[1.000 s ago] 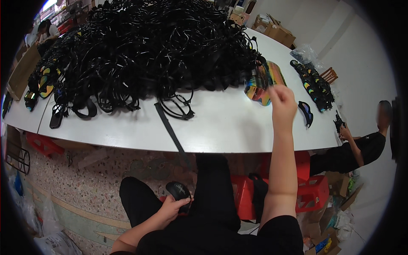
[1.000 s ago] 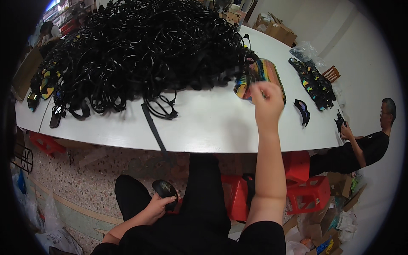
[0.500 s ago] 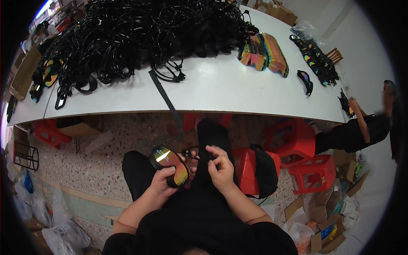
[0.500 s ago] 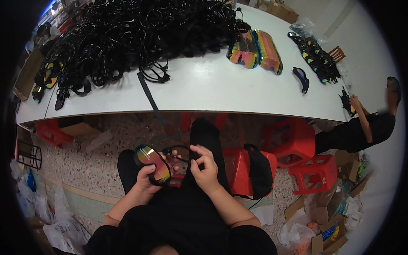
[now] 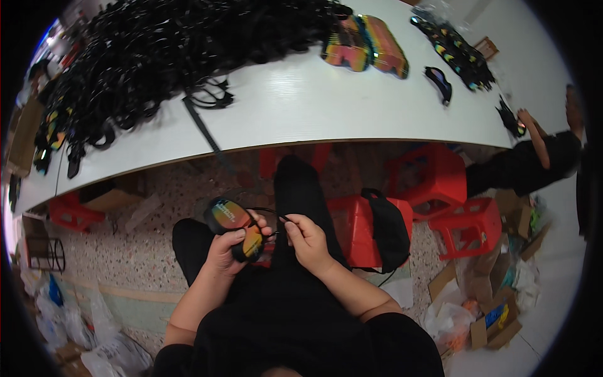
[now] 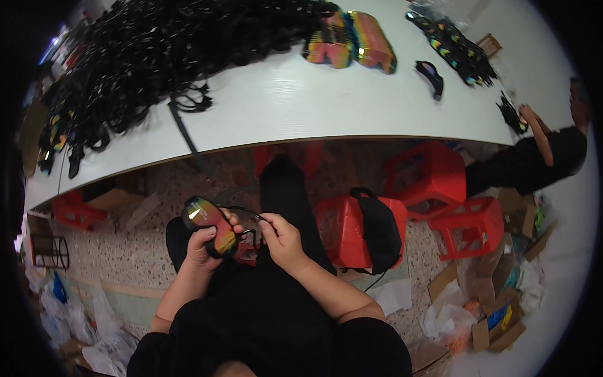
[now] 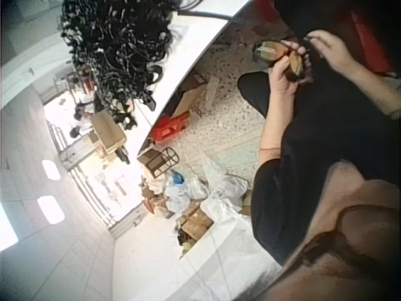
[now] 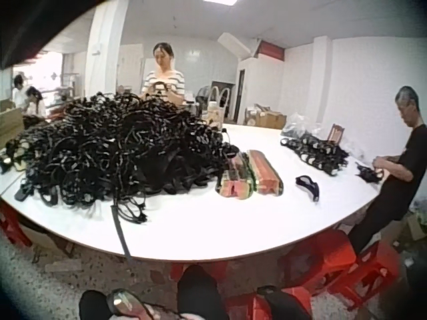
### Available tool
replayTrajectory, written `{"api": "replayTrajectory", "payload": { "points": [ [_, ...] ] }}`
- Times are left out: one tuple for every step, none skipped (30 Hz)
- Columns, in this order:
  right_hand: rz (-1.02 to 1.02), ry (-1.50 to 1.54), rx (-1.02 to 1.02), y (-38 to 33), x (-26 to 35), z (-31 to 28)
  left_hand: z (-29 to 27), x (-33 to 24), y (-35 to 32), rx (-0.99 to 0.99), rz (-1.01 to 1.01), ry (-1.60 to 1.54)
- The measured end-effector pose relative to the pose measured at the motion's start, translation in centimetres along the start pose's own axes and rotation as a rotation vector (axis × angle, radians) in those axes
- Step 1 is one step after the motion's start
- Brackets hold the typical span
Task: Assembling protective goggles by attaching lenses to frames and adjusting straps.
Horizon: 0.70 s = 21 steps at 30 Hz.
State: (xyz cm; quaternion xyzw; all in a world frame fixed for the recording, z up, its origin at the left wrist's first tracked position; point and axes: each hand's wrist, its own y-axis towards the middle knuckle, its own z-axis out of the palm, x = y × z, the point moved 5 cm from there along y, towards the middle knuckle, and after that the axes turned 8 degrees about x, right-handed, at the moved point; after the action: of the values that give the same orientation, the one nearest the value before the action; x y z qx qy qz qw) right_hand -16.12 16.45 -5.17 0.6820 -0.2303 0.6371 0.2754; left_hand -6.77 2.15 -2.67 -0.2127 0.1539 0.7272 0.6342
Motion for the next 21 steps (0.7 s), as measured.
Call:
{"api": "replayTrajectory", "payload": {
  "points": [
    [-0.036,-0.053,-0.05,0.2,0.0,-0.4,0.2,0.2,-0.1,-0.004,-0.018,-0.013],
    [-0.069,-0.103,-0.094,0.6,-0.1,-1.0,0.6,0.3,0.1,0.004,-0.025,0.033],
    [-0.009,0.008,-0.203,1.0,-0.1,-1.7,1.4,0.1,0.3,-0.006,-0.025,0.082],
    [0.034,0.242,-0.272,1.5,-0.2,-2.1,0.6,0.3,-0.2,-0.082,-0.033,0.152],
    [0.068,0.339,-0.34,1.6,0.2,-2.7,0.6,0.6,0.1,-0.093,-0.033,0.157],
    [-0.057,0.346,-0.321,1.3,1.0,-2.6,-0.3,1.3,0.6,-0.165,-0.052,0.276],
    [-0.158,0.22,-0.251,0.6,2.9,-1.9,-0.7,2.3,1.1,-0.199,-0.115,0.212],
    [-0.231,0.093,-0.159,0.0,3.8,-1.4,-0.5,2.9,1.7,-0.167,-0.081,0.239],
    [-0.269,-0.008,-0.161,-0.4,4.3,-0.7,0.1,3.5,2.1,-0.142,-0.102,0.168],
    [-0.299,-0.147,-0.172,-0.3,4.1,-0.9,0.4,3.8,2.5,-0.119,-0.102,0.19],
    [-0.374,-0.258,-0.208,0.2,3.8,-0.7,0.7,4.0,2.1,-0.18,-0.087,0.205],
    [-0.242,-0.16,-0.183,0.1,2.6,-0.8,0.6,4.2,1.9,-0.159,-0.075,0.252],
    [-0.239,-0.149,-0.169,0.2,2.2,-0.7,0.3,4.2,1.7,-0.176,-0.067,0.253],
    [-0.258,-0.201,-0.174,0.5,2.1,-0.6,0.1,4.2,1.6,-0.181,-0.063,0.256],
    [-0.274,-0.254,-0.186,0.5,2.1,-0.5,0.0,4.3,1.4,-0.182,-0.067,0.259],
    [-0.296,-0.256,-0.201,0.6,2.2,-0.2,-0.3,4.4,1.3,-0.178,-0.078,0.264],
    [-0.295,-0.256,-0.201,0.6,2.4,-0.2,-0.4,4.4,1.3,-0.178,-0.079,0.264],
    [-0.267,-0.283,-0.198,0.4,2.5,-0.1,-0.5,4.5,1.1,-0.187,-0.084,0.266],
    [-0.24,-0.312,-0.194,0.4,2.5,0.0,-0.6,4.6,1.0,-0.195,-0.089,0.269],
    [-0.239,-0.312,-0.196,0.2,2.4,0.0,-0.6,4.7,0.9,-0.194,-0.091,0.269],
    [-0.217,-0.279,-0.193,0.2,2.1,0.0,-0.7,4.7,0.9,-0.195,-0.097,0.264]
  ]
}}
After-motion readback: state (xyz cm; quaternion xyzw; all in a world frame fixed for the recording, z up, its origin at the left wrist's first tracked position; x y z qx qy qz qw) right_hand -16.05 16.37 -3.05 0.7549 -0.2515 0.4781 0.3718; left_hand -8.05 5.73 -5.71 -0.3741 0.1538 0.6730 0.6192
